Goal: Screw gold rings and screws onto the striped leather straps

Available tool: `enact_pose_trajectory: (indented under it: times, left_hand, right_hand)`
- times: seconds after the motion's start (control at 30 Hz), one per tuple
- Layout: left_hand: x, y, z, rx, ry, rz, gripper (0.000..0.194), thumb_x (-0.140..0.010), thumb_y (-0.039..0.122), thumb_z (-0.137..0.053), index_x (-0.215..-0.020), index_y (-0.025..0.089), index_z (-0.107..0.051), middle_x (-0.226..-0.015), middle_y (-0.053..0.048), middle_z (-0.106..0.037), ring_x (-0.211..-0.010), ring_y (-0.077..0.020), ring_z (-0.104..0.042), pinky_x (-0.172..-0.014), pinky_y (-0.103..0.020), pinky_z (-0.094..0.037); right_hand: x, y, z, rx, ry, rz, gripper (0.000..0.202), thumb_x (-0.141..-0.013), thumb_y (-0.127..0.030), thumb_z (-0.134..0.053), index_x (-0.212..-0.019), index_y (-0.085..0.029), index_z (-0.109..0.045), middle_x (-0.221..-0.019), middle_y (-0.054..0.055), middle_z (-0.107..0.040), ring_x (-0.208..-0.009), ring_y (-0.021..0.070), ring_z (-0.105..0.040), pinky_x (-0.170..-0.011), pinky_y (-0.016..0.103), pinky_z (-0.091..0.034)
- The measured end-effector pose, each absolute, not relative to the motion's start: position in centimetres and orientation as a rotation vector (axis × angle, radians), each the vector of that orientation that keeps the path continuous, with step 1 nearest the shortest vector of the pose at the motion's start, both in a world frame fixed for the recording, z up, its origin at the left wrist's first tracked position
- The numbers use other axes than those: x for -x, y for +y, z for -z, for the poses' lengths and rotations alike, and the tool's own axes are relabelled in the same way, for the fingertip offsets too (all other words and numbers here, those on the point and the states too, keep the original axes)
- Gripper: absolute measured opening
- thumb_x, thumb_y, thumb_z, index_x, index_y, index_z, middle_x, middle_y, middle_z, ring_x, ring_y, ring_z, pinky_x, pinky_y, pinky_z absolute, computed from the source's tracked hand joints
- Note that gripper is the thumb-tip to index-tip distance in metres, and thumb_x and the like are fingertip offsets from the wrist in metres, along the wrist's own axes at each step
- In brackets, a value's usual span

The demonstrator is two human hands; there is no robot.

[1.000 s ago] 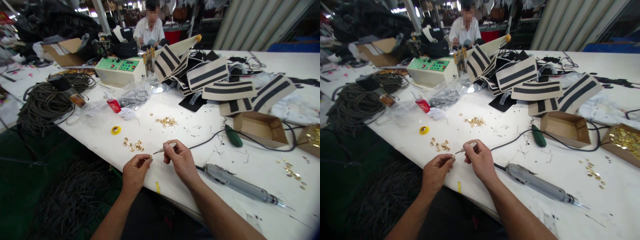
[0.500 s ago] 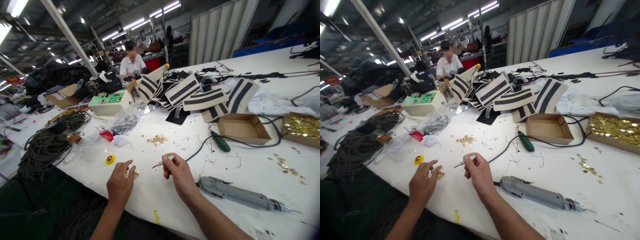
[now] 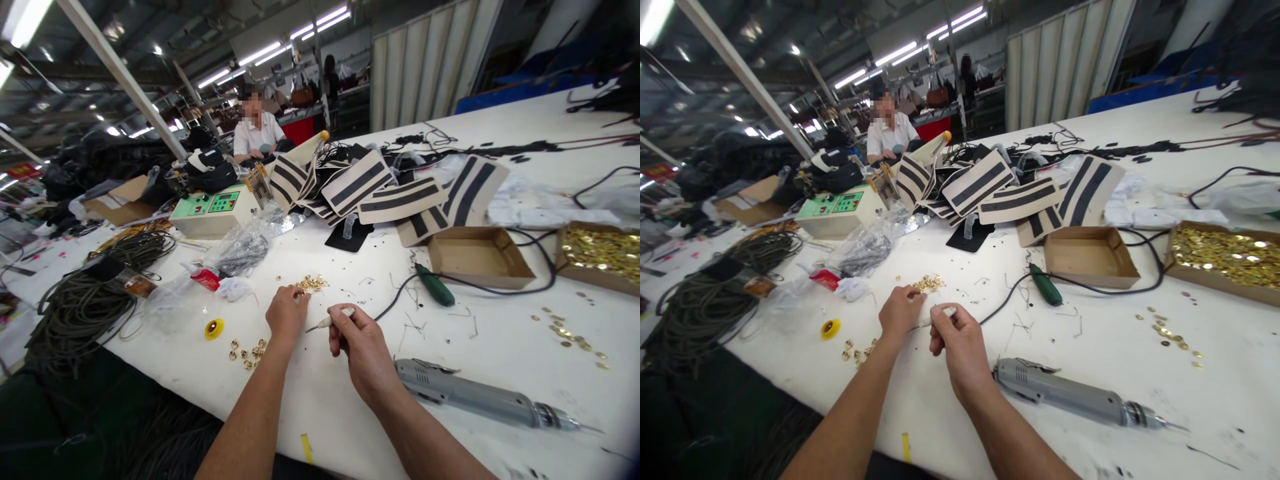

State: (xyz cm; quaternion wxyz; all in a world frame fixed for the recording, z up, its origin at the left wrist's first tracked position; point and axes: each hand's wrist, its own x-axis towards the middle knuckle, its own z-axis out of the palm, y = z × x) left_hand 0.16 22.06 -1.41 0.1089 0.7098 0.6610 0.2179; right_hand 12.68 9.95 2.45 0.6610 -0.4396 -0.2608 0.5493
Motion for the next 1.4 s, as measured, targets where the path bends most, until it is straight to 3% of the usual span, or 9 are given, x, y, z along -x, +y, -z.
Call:
enact_pose_trajectory:
  times: [0.1, 0.17, 0.43, 0.57, 0.67, 1.4]
  left_hand:
    - [0.2, 21.2, 1.4, -2.04, 1.893, -0.713, 0.012, -0.092, 0.03, -0.068, -0.1, 0.025, -0.074, -0.108, -0.004, -0.076, -0.103, -0.0232, -0.068, -0.086, -0.033, -0.049]
    - [0.6, 19.8, 1.1, -2.011, 1.845, -0.755, 0.009, -0.092, 0.028, -0.069, -0.099, 0.024, -0.073, -0.098, -0.002, -0.077, -0.093, -0.0205, -0.069, -0.084, -0.032, -0.05]
    - [4.8, 8.0, 3.2, -1.606, 1.671, -1.062, 0.014, -0.088, 0.035, -0.075, -0.097, 0.025, -0.075, -0.084, 0.002, -0.074, -0.062, -0.0128, -0.062, -0.066, -0.027, -0.053]
    - [6.0, 4.8, 4.3, -1.332, 1.686, -1.217, 0.03, -0.084, 0.033, -0.078, -0.112, 0.024, -0.071, -0.092, 0.0, -0.077, -0.071, -0.0137, -0.069, -0.072, -0.027, -0.057]
    - [6.2, 4.7, 4.4, -1.293, 1.681, -1.272, 0.039, -0.082, 0.029, -0.079, -0.119, 0.023, -0.067, -0.091, 0.001, -0.077, -0.068, -0.0123, -0.068, -0.069, -0.026, -0.057]
    - [6.2, 4.8, 4.5, -1.56, 1.72, -1.278, 0.049, -0.088, 0.021, -0.075, -0.135, 0.024, -0.061, -0.095, 0.001, -0.079, -0.071, -0.0122, -0.071, -0.074, -0.025, -0.06]
  right_hand:
    - [-12.6, 10.0, -2.5, 0.976, -0.583, -1.244, 0.03, -0.09, -0.047, -0.075, -0.085, -0.019, -0.065, -0.064, -0.004, -0.056, -0.052, 0.0092, -0.047, -0.052, 0.024, -0.038]
    - [-12.7, 10.0, -2.5, 0.977, -0.587, -1.234, 0.03, -0.09, -0.046, -0.075, -0.085, -0.019, -0.065, -0.066, -0.004, -0.056, -0.053, 0.0095, -0.048, -0.052, 0.024, -0.039]
    - [-12.0, 8.7, -3.3, 1.206, -1.011, -1.055, 0.026, -0.095, -0.047, -0.068, -0.091, -0.021, -0.068, -0.062, -0.003, -0.06, -0.059, 0.0138, -0.055, -0.06, 0.027, -0.045]
    - [-10.1, 7.8, -2.6, 1.352, -1.31, -0.925, 0.024, -0.093, -0.043, -0.068, -0.086, -0.021, -0.069, -0.061, -0.002, -0.061, -0.056, 0.0141, -0.056, -0.058, 0.027, -0.043]
    - [-9.3, 7.6, -1.7, 1.384, -1.444, -0.877, 0.023, -0.093, -0.042, -0.067, -0.084, -0.021, -0.068, -0.061, -0.003, -0.06, -0.055, 0.0135, -0.054, -0.057, 0.027, -0.042]
    - [-8.8, 7.7, -1.0, 1.471, -1.606, -0.785, 0.02, -0.092, -0.04, -0.069, -0.083, -0.022, -0.068, -0.064, -0.002, -0.063, -0.057, 0.0144, -0.055, -0.061, 0.028, -0.042]
